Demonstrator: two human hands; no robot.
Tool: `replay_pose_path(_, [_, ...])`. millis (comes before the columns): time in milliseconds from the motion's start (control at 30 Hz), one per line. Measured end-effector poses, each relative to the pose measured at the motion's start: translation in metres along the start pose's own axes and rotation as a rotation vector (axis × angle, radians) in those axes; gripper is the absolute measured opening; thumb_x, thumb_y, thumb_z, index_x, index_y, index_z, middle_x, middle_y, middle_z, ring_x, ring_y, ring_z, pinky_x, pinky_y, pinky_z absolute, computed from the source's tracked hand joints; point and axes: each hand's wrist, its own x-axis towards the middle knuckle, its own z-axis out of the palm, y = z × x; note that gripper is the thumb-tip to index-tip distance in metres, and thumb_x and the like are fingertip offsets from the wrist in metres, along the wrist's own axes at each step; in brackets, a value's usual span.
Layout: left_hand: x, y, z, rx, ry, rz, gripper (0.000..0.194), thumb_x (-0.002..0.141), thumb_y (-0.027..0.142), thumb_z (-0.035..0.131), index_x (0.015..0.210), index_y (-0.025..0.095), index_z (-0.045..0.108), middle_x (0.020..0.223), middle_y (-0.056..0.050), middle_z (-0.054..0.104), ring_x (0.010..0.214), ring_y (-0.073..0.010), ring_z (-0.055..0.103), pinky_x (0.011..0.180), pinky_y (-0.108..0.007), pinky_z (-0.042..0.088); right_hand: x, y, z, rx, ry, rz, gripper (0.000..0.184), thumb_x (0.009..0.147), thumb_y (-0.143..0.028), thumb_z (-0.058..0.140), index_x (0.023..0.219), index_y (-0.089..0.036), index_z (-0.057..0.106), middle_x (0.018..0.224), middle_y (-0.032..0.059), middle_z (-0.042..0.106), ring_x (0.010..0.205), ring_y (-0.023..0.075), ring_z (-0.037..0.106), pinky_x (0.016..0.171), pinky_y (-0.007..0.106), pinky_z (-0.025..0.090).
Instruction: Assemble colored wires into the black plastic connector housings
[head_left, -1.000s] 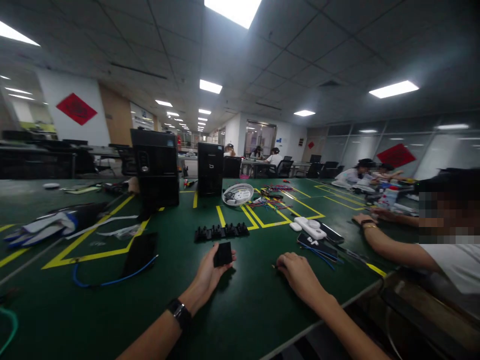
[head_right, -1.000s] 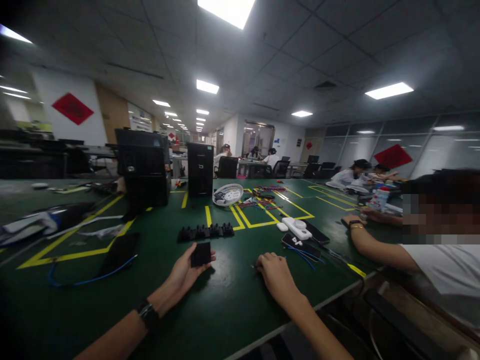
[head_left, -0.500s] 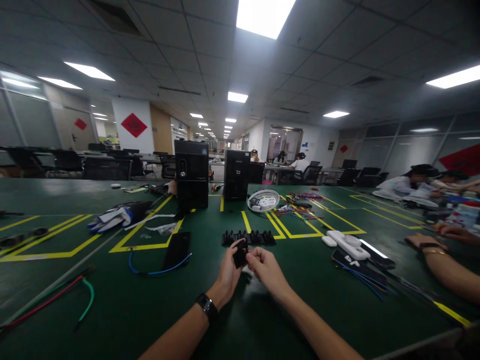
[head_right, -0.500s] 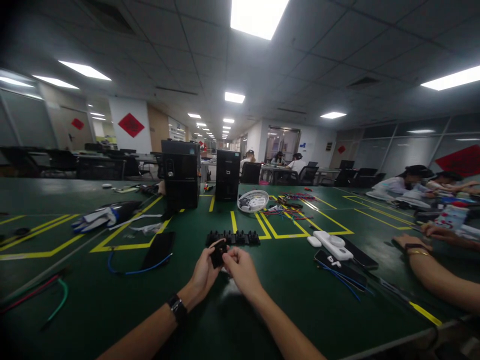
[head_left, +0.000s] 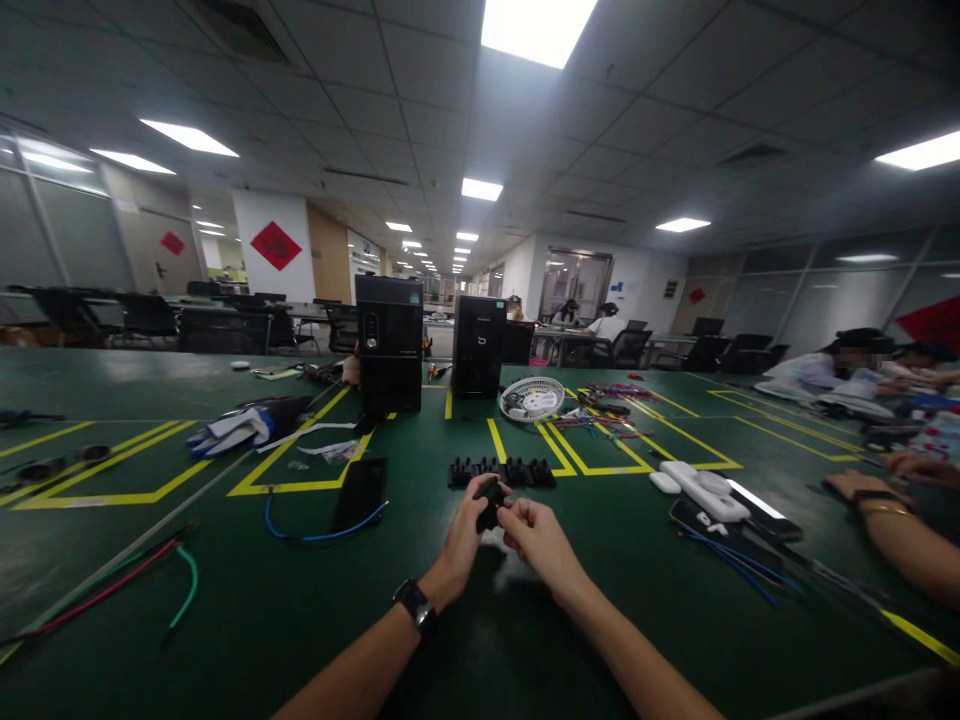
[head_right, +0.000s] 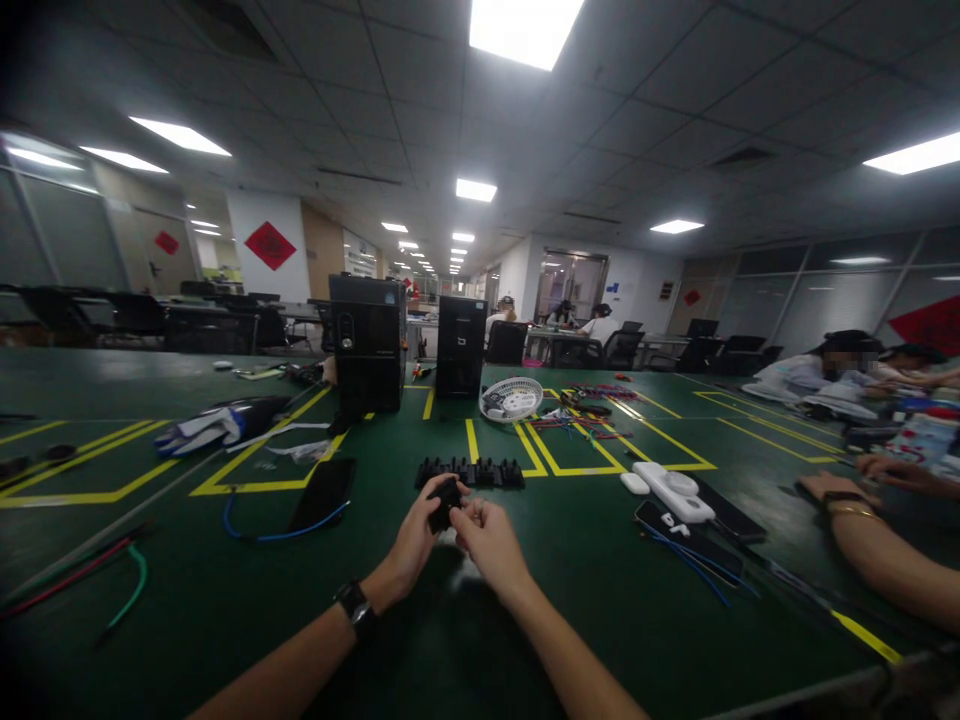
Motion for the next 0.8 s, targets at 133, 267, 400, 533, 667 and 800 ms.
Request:
replay_pose_path(133, [-0.004,0.008,0.002,0.350,0.013,0.112,0.038,0.088,0.043,0.041,0.118,0.021,0.050,0.115,-0.007,0.059,0.108,-0.0204,0.053,0.096,-0.033,0.036,-0.004,-0.006,-0.003,-0.006,-0.029,0.068,0.038,0.074,-0.049,0.060,0.063,-0.020,0.039,0.045,-0.0075,0.042,0.036,0.0042,0.027,0.038,0.019,0.016])
replay_pose_path(267, [-0.005,0.015,0.005,0.537,0.007,0.173,0.042,0.089,0.047,0.040,0.118,0.020,0.050,0.114,-0.007,0.059,0.109,-0.0201,0.052,0.097,-0.032,0.034,-0.006,-0.007,-0.006,-0.072,-0.050,0.112,0.033,0.078,-0.045,0.056,0.064,-0.019,0.042,0.047,-0.0056,0.048,0.035,0.0040,0.026,0.038,0.020,0.016])
replay_pose_path(400, [-0.006,0.013,0.006,0.551,0.061,0.196,0.043,0.089,0.049,0.038,0.120,0.021,0.050,0.119,-0.007,0.057,0.112,-0.0206,0.051,0.098,-0.032,0.034,-0.005,-0.003,-0.004,-0.074,-0.018,0.065,0.031,0.080,-0.043,0.055,0.064,-0.019,0.043,0.049,-0.0046,0.050,0.036,0.0045,0.029,0.040,0.020,0.020])
replay_pose_path(533, [-0.007,0.003,0.013,0.440,0.210,0.150,0.046,0.087,0.055,0.038,0.111,0.021,0.058,0.111,-0.007,0.061,0.107,-0.0218,0.054,0.094,-0.033,0.037,-0.007,-0.020,-0.004,-0.151,-0.032,-0.045,0.030,0.080,-0.040,0.054,0.063,-0.018,0.045,0.049,-0.0041,0.048,0.043,0.0073,0.036,0.045,0.020,0.026])
replay_pose_path(667, [0.008,0.013,0.017,0.084,0.316,0.101,0.046,0.084,0.057,0.043,0.101,0.018,0.061,0.094,-0.008,0.064,0.090,-0.0197,0.060,0.083,-0.032,0.044,-0.014,-0.042,-0.007,-0.305,0.034,-0.192,0.027,0.081,-0.037,0.055,0.064,-0.017,0.049,0.055,-0.0031,0.048,0.051,0.0094,0.042,0.048,0.021,0.028])
replay_pose_path(800, [0.035,0.045,-0.011,-0.381,0.651,0.030,0.042,0.092,0.050,0.027,0.093,0.018,0.055,0.067,-0.002,0.057,0.060,-0.0144,0.057,0.059,-0.029,0.045,-0.028,-0.031,-0.016,-0.439,0.081,-0.237,0.028,0.081,-0.037,0.055,0.063,-0.016,0.050,0.055,-0.0034,0.047,0.051,0.0094,0.040,0.048,0.021,0.027])
